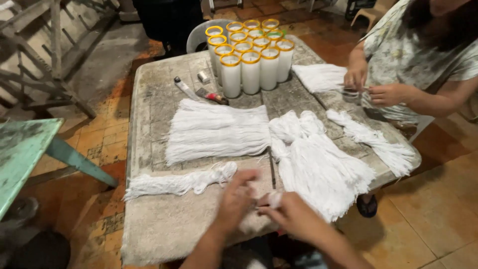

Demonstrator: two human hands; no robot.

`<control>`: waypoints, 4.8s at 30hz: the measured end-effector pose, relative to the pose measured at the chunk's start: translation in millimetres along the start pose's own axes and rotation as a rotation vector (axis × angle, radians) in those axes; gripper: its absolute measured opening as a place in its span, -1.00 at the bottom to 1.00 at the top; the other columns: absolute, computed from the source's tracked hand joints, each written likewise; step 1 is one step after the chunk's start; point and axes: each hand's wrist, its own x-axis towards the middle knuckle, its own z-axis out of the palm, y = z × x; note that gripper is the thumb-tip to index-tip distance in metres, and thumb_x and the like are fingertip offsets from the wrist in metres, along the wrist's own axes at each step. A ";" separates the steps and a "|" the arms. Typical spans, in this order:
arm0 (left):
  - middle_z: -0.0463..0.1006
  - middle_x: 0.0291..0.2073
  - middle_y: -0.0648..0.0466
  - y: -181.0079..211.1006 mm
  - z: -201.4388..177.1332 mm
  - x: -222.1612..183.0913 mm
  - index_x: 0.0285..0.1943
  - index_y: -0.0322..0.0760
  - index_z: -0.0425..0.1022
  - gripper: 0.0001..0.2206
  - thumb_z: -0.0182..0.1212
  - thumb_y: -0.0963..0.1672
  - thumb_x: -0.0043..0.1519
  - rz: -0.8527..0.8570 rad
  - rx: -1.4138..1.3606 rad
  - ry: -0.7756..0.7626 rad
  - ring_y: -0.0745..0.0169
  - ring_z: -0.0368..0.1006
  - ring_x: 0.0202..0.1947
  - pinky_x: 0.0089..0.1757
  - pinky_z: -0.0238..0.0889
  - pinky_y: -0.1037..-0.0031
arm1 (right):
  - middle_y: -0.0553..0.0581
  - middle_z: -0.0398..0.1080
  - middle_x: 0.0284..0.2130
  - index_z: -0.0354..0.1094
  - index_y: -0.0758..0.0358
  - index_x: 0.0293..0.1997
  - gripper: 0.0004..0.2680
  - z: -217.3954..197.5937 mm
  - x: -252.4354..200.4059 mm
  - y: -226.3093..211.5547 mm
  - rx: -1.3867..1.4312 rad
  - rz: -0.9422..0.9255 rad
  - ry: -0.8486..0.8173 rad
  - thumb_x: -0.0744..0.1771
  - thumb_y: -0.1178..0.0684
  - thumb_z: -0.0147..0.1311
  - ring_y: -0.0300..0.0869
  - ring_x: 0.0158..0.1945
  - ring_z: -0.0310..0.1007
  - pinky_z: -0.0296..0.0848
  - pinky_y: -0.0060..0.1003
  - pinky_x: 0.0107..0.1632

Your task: Separating bundles of white thread and tying them with a thin string on a wooden table in a workshop.

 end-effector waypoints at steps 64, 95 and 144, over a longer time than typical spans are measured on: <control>0.37 -0.12 0.17 25.3 -124.1 -65.6 -0.13 -0.15 0.49 -0.90 0.13 -0.11 0.28 -0.360 1.158 -0.031 0.22 0.30 -0.08 -0.13 0.27 0.33 | 0.15 0.34 0.13 0.31 0.32 0.01 -0.90 -57.0 -38.4 38.0 0.119 0.196 0.851 0.43 0.22 0.13 -0.14 -0.01 0.34 0.43 -0.26 -0.08; 0.20 -0.10 0.16 49.7 -15.2 -42.0 -0.18 0.03 0.66 -0.94 0.37 -0.11 0.20 -0.008 0.309 -0.310 0.38 0.29 -0.06 0.01 0.31 0.54 | 0.39 0.47 -0.25 0.35 0.59 0.00 -0.77 94.8 24.1 65.2 1.586 0.599 -0.004 0.34 0.14 0.04 -0.04 -0.19 0.51 0.57 -0.04 -0.06; 0.56 -0.14 0.04 31.3 -57.0 35.5 -0.18 -0.17 0.52 -0.87 0.10 -0.08 0.31 -0.128 0.395 0.017 0.18 0.46 -0.11 -0.07 0.39 0.38 | 0.26 0.43 0.34 0.26 0.35 0.55 -0.51 -95.3 -22.8 61.9 1.824 -0.981 0.310 0.38 0.24 0.28 0.11 0.34 0.41 0.49 -0.02 0.16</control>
